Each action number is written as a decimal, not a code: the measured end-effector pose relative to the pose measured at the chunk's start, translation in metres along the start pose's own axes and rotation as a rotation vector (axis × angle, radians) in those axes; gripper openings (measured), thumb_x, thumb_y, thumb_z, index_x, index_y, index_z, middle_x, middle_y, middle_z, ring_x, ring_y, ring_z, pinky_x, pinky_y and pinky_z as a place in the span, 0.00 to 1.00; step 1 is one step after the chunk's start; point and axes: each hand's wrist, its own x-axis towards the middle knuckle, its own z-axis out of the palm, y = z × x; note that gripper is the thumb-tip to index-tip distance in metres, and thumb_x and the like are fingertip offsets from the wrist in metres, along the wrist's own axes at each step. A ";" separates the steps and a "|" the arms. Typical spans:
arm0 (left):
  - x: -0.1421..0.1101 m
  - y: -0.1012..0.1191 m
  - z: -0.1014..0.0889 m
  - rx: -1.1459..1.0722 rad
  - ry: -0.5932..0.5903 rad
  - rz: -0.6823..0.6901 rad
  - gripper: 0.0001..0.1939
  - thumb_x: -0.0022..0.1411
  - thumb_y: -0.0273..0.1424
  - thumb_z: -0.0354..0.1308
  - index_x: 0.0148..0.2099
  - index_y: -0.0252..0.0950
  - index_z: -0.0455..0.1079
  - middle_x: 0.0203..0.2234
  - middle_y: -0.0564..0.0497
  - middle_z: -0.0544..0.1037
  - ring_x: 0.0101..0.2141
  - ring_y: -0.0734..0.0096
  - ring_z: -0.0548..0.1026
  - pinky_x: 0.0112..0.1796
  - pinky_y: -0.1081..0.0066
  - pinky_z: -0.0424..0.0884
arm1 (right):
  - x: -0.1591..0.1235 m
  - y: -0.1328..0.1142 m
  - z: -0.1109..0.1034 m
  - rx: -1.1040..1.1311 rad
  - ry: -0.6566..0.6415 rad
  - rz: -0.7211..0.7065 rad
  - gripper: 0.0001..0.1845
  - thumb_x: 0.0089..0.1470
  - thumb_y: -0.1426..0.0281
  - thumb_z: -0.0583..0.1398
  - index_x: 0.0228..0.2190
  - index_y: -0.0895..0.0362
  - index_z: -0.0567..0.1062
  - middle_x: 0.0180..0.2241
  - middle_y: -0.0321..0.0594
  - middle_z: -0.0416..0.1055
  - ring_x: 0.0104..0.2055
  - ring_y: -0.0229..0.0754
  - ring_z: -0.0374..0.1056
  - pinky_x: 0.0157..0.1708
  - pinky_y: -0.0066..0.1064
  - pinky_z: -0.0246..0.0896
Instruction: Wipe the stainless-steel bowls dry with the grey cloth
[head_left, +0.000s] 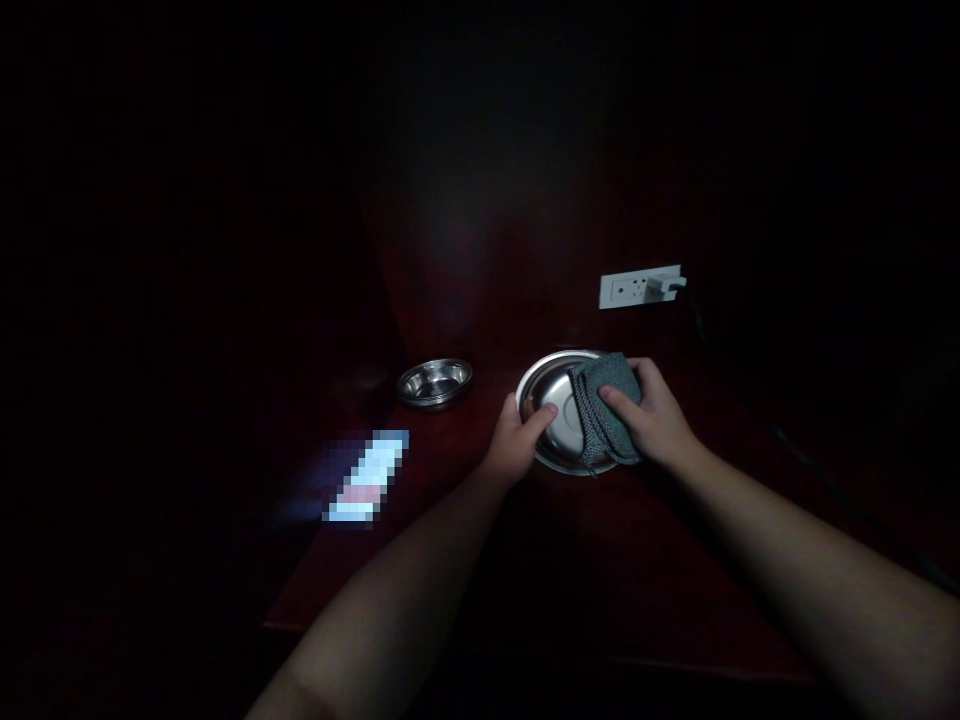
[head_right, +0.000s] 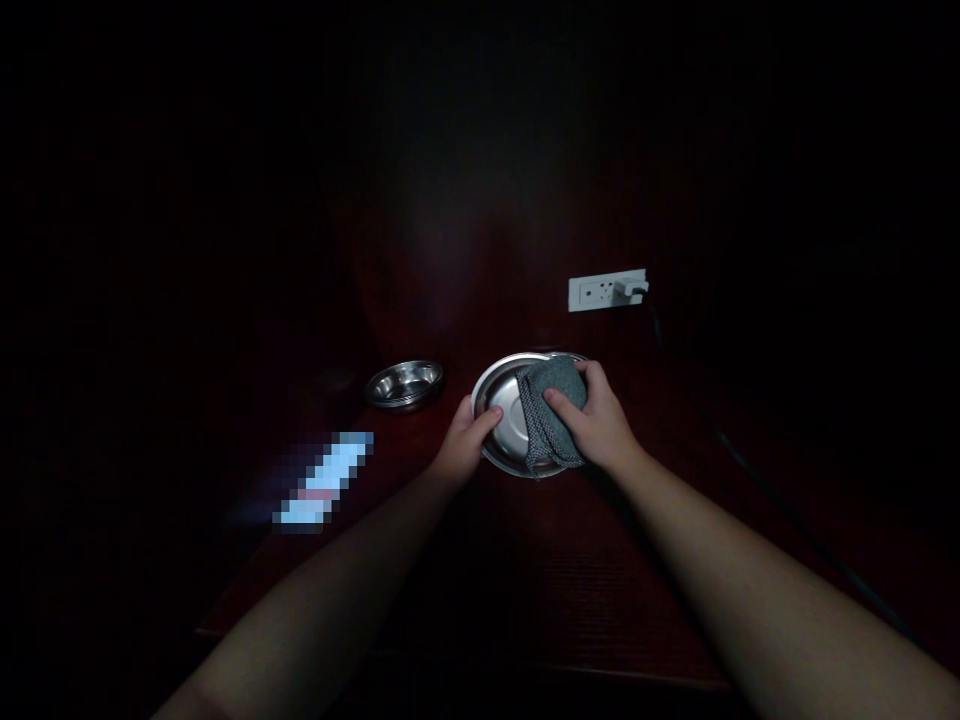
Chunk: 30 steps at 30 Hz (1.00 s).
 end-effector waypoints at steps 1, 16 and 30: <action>-0.001 0.001 0.000 0.020 0.008 -0.002 0.17 0.52 0.39 0.61 0.40 0.35 0.64 0.34 0.50 0.72 0.38 0.67 0.70 0.42 0.65 0.66 | 0.000 0.000 0.000 -0.003 0.000 -0.006 0.23 0.46 0.53 0.60 0.39 0.52 0.63 0.35 0.39 0.67 0.37 0.47 0.65 0.39 0.42 0.62; -0.017 0.016 0.007 0.350 0.156 0.107 0.42 0.40 0.44 0.68 0.55 0.38 0.55 0.52 0.40 0.59 0.54 0.51 0.60 0.53 0.57 0.55 | -0.003 -0.010 -0.001 -0.125 -0.024 -0.077 0.26 0.48 0.55 0.59 0.45 0.54 0.60 0.42 0.45 0.65 0.43 0.50 0.64 0.44 0.44 0.60; -0.020 0.021 0.014 0.268 0.205 0.145 0.44 0.33 0.39 0.72 0.53 0.40 0.55 0.50 0.42 0.62 0.52 0.53 0.62 0.52 0.58 0.57 | -0.006 -0.014 -0.001 -0.119 -0.012 -0.070 0.29 0.48 0.55 0.59 0.48 0.54 0.58 0.47 0.47 0.63 0.46 0.52 0.63 0.46 0.45 0.58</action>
